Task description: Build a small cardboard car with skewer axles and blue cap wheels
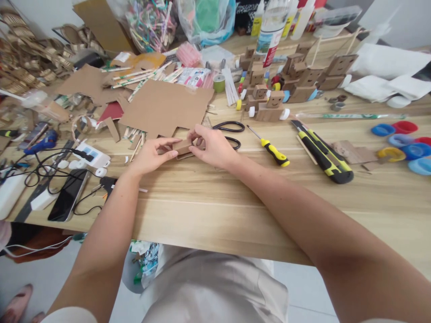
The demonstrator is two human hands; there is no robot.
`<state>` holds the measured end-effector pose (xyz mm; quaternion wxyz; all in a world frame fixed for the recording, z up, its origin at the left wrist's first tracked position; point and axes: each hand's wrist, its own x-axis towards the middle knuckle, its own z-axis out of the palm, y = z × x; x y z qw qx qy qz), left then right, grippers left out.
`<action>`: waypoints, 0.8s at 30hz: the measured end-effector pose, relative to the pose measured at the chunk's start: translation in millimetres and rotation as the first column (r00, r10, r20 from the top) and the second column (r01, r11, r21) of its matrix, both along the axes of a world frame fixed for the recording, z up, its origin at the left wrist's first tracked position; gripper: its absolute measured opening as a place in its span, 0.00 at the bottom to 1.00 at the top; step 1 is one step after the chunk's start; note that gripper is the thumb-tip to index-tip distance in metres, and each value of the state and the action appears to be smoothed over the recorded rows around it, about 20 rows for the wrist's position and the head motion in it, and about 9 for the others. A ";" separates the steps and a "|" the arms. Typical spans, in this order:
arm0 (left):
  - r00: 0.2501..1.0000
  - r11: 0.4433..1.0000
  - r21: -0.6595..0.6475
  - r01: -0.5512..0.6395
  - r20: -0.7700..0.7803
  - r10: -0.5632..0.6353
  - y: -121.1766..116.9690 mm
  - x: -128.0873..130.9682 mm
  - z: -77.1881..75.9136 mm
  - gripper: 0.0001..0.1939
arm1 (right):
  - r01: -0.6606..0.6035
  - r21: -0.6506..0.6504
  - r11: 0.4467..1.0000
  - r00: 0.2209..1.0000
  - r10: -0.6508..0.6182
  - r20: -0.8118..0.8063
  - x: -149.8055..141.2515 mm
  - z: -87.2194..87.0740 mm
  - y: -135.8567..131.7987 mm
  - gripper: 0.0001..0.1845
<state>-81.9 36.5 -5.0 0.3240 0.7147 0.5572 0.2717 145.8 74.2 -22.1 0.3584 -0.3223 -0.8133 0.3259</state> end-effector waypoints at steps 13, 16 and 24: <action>0.999 0.997 0.083 -0.010 -0.042 0.013 4.3 1.4 -15.1 0.32 | 0.028 -0.140 0.990 0.995 -0.041 -0.092 -3.7 -4.4 1.2 0.11; 0.998 0.995 0.099 0.016 -0.059 -0.010 3.3 5.5 -14.0 0.31 | 0.000 -0.072 0.997 1.000 -0.001 -0.019 -4.0 -5.6 -0.1 0.16; 0.999 0.993 0.117 0.009 -0.051 -0.003 2.1 8.9 -15.7 0.35 | 0.054 0.039 0.998 0.998 -0.054 0.019 -6.0 -2.8 -3.8 0.12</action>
